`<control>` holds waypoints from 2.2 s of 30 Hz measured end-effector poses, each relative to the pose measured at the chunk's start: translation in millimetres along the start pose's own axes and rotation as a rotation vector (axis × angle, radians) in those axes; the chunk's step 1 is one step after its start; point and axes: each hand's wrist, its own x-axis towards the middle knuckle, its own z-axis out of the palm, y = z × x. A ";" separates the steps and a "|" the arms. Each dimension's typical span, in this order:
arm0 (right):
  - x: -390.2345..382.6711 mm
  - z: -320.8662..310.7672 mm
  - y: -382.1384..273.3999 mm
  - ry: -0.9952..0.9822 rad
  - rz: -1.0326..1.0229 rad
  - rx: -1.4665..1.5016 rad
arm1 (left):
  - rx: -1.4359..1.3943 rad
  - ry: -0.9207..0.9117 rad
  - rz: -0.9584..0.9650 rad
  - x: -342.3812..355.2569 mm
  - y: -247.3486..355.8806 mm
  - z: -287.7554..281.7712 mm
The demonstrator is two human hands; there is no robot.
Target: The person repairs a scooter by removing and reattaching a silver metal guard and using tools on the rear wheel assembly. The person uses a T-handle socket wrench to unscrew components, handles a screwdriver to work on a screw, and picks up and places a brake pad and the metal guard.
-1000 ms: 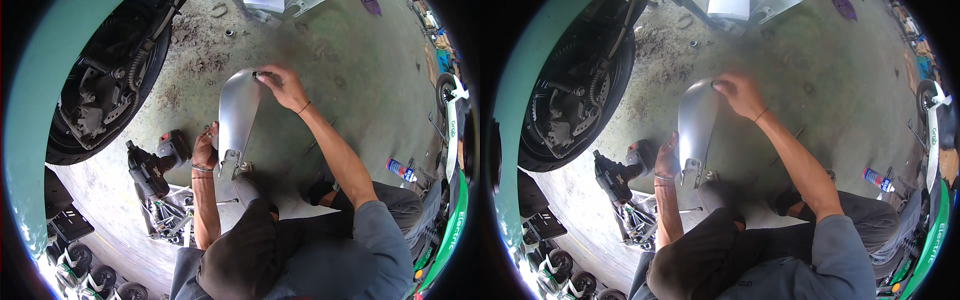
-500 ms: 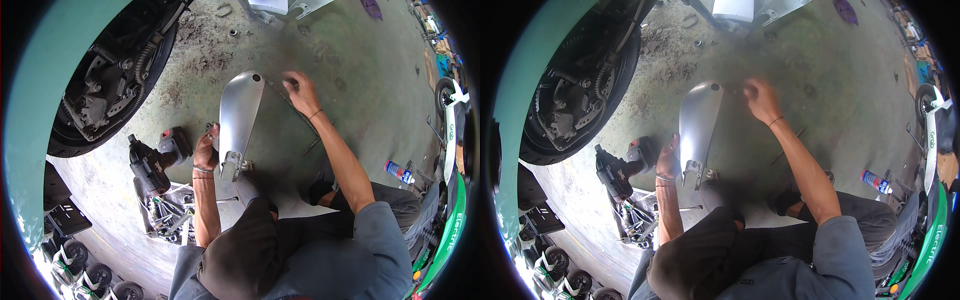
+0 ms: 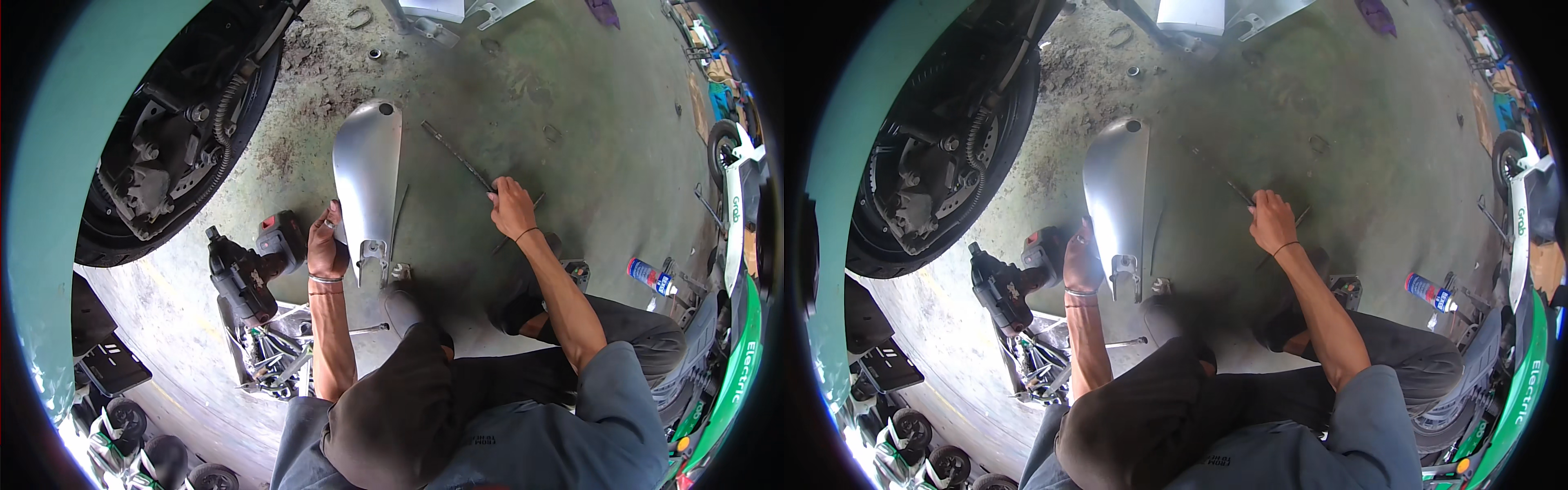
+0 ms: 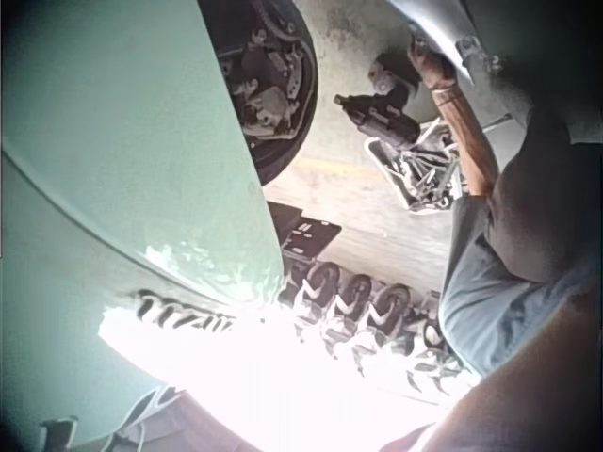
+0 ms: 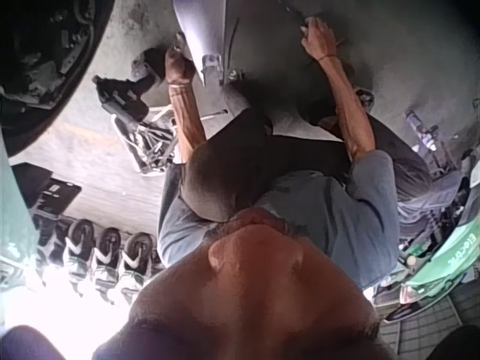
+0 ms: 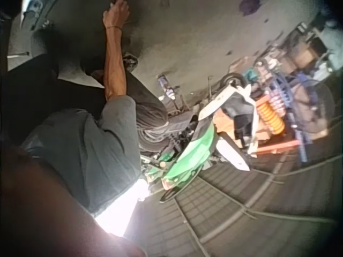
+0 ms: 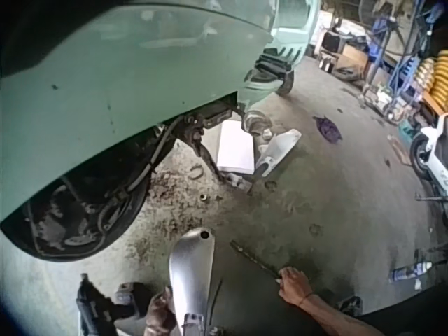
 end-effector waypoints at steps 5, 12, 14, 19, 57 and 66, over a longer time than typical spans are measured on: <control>-7.1 -7.7 -8.7 0.167 0.028 0.207 | 0.093 0.051 0.034 -11.2 -3.3 -12.4; -3.6 -103.6 -42.3 0.057 0.133 0.530 | 0.104 0.058 0.093 -17.1 -7.4 -61.2; -6.1 -139.2 -47.9 0.041 0.026 0.448 | 0.107 0.066 0.083 -16.7 -8.8 -58.0; -1.5 -205.0 -73.9 -0.100 -0.154 0.408 | 0.147 0.106 0.094 -16.0 -8.7 -39.1; -26.9 -113.3 7.9 -0.005 0.131 0.731 | 1.270 -0.217 1.041 -79.8 -4.4 79.9; -21.7 -141.1 19.6 0.095 -0.006 0.633 | 1.251 -0.206 1.050 -78.1 -10.5 92.6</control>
